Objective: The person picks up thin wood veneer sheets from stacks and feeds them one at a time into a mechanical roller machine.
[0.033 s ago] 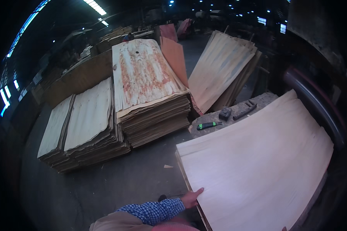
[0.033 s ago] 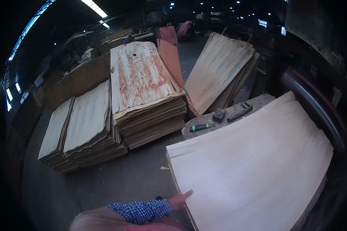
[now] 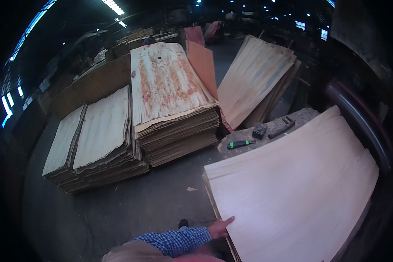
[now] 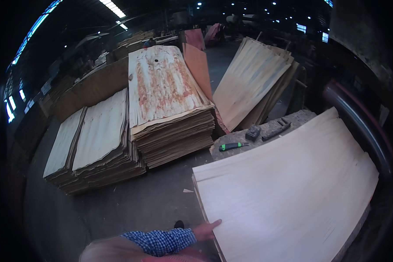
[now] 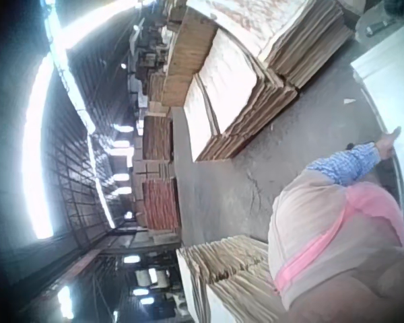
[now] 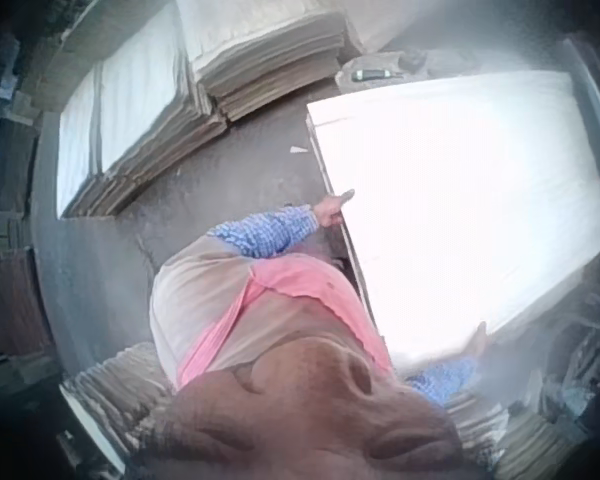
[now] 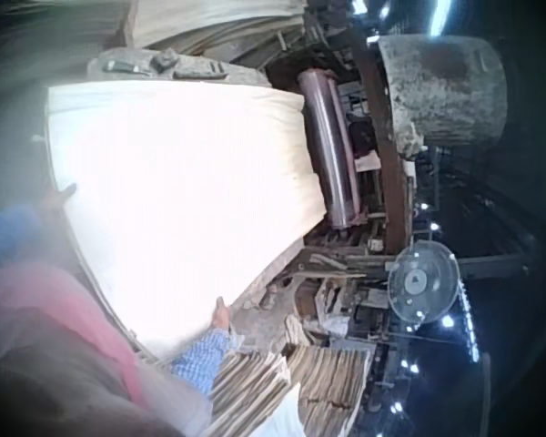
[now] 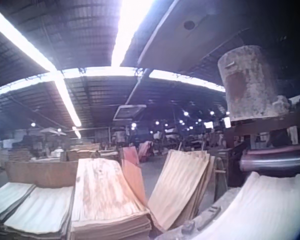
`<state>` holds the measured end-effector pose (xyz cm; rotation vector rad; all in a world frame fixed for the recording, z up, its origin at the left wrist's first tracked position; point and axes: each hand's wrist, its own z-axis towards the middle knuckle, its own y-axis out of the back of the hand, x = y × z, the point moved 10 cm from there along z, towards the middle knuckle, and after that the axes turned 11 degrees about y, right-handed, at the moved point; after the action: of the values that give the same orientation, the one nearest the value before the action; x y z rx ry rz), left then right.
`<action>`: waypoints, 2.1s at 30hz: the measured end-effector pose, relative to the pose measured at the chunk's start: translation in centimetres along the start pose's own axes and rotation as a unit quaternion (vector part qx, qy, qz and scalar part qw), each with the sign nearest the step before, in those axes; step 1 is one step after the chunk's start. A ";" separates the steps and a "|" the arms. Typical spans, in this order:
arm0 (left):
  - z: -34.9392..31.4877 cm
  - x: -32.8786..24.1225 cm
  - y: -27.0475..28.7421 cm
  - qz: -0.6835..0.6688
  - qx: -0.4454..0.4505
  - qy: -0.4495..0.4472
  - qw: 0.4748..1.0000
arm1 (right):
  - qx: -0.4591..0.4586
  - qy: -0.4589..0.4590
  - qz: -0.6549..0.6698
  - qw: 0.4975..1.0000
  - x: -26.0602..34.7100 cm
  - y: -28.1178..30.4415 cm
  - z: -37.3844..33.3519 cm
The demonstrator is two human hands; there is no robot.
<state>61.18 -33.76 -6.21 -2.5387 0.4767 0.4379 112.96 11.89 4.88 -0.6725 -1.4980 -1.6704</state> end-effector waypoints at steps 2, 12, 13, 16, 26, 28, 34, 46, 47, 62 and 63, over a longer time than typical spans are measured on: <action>-2.0 0.7 -2.0 0.102 0.058 0.014 0.993 | -0.030 0.061 -0.121 0.990 3.3 0.1 -0.3; -8.4 -14.1 20.7 0.238 0.114 -0.046 0.963 | 0.108 0.362 -0.185 0.907 33.3 -33.5 -13.9; -9.1 -16.8 24.0 0.243 0.080 -0.048 0.966 | 0.115 0.408 -0.139 0.895 37.2 -38.1 -15.3; -13.6 -23.1 32.8 0.170 0.020 -0.071 0.983 | 0.248 0.457 -0.025 0.854 55.7 -49.7 -24.2; -13.6 -36.5 51.7 -0.271 -0.064 -0.200 0.940 | 0.485 0.514 0.045 0.706 76.6 -88.3 -36.9; -13.1 -40.2 54.4 -0.333 -0.074 -0.230 0.912 | 0.530 0.489 0.073 0.689 77.8 -95.7 -38.6; -8.4 -53.4 65.6 -0.459 -0.107 -0.327 0.819 | 0.660 0.011 0.230 0.715 77.0 -116.9 -39.8; 1.1 -61.7 71.9 -0.672 -0.157 -0.229 0.686 | 0.506 -0.412 0.392 0.648 72.5 -131.3 -37.9; 1.5 -61.1 72.1 -0.667 -0.153 -0.227 0.693 | 0.504 -0.420 0.393 0.645 72.3 -130.8 -37.8; -9.1 -64.6 70.2 -0.476 0.091 -0.427 0.764 | 0.520 -0.171 0.578 0.605 87.1 -113.1 -36.2; -11.8 -64.8 70.1 -0.438 0.043 -0.460 0.771 | 0.523 -0.155 0.572 0.612 87.8 -111.5 -36.3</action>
<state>-22.68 -80.63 -0.99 -1.8130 -0.9821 1.1045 -23.70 -40.88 6.29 -0.8983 -1.3875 0.3833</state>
